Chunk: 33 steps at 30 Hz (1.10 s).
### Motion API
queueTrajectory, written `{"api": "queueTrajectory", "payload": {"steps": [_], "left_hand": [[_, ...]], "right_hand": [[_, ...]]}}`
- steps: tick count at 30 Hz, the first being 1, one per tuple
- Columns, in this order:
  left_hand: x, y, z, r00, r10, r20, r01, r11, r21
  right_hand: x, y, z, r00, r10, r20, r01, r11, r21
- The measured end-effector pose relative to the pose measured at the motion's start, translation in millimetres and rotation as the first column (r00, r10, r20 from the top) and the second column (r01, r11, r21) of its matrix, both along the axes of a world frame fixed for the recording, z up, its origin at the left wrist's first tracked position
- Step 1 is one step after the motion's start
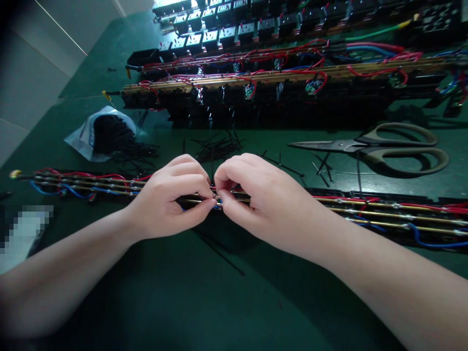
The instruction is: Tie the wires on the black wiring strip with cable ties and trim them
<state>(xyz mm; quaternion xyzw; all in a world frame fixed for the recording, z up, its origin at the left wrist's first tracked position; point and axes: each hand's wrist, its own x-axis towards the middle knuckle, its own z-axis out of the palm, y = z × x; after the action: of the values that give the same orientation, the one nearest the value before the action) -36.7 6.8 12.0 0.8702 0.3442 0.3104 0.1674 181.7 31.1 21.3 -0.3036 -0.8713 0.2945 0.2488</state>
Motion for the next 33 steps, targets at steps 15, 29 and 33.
{"api": "queueTrajectory", "payload": {"steps": [15, 29, 33], "left_hand": [[2.2, 0.6, -2.1, 0.997, -0.017, -0.08, 0.029, 0.987, 0.158], [0.2, -0.5, 1.1, 0.999, 0.033, 0.034, -0.033, 0.999, -0.021], [0.2, 0.4, 2.3, 0.999, 0.041, 0.034, -0.039, 0.998, -0.052]], "right_hand": [[1.9, -1.8, 0.0, 1.0, 0.002, -0.014, -0.002, 1.0, 0.011], [0.2, -0.8, 5.9, 1.0, -0.021, -0.023, 0.02, 0.998, -0.054], [0.5, -1.0, 5.3, 0.999, -0.036, -0.007, 0.036, 0.997, -0.073]]}}
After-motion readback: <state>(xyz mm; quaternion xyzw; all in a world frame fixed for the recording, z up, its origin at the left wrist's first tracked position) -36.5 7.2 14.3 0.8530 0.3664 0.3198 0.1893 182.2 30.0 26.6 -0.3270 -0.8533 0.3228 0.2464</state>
